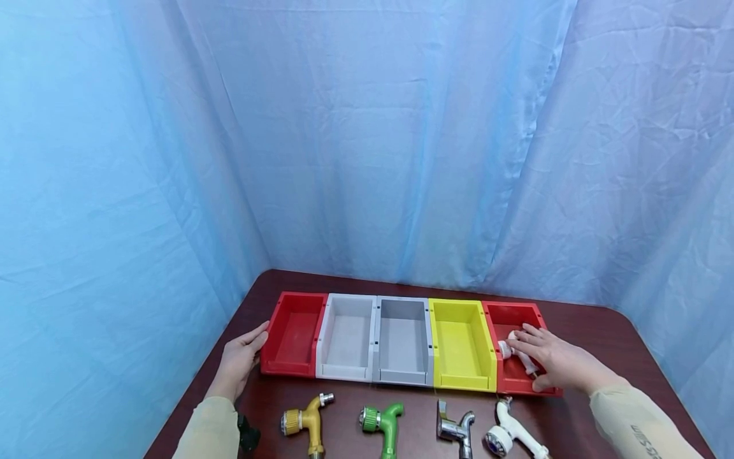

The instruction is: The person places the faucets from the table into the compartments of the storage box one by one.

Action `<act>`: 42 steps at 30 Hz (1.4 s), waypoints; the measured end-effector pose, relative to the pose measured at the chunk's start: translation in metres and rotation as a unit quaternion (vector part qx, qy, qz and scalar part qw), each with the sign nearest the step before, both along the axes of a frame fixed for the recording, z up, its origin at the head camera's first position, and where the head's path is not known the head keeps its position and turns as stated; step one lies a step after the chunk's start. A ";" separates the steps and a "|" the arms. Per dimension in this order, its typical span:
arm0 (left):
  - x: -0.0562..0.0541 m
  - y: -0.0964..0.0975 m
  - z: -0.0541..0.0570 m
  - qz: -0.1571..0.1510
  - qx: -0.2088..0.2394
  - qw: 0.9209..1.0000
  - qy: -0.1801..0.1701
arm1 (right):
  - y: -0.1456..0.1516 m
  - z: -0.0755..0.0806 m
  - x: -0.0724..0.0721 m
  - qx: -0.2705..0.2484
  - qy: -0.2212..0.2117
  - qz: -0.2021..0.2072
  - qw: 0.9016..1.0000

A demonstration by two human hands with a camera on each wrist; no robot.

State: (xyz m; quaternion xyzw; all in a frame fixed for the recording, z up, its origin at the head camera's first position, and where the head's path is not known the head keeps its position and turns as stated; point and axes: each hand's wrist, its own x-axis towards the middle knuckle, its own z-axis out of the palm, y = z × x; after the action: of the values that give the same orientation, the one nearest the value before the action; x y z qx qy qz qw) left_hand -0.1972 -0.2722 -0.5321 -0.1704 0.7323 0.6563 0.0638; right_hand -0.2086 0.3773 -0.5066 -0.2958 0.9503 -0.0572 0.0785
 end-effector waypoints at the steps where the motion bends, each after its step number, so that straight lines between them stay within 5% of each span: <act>1: 0.000 0.000 0.000 0.000 0.000 1.000 0.000 | 0.001 -0.001 0.000 -0.001 0.005 0.003 1.000; 24: -0.001 0.000 0.001 -0.001 0.001 1.000 -0.001 | 0.015 -0.015 0.015 -0.030 0.142 0.068 0.987; 42: 0.000 0.001 0.001 0.002 0.003 1.000 -0.003 | 0.013 -0.012 0.048 -0.049 0.216 0.116 0.968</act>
State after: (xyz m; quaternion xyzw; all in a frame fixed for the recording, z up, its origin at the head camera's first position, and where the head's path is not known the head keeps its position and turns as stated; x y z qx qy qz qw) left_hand -0.1976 -0.2716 -0.5310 -0.1733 0.7300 0.6579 0.0651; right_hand -0.1603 0.3898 -0.5181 -0.4131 0.8998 -0.0286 -0.1373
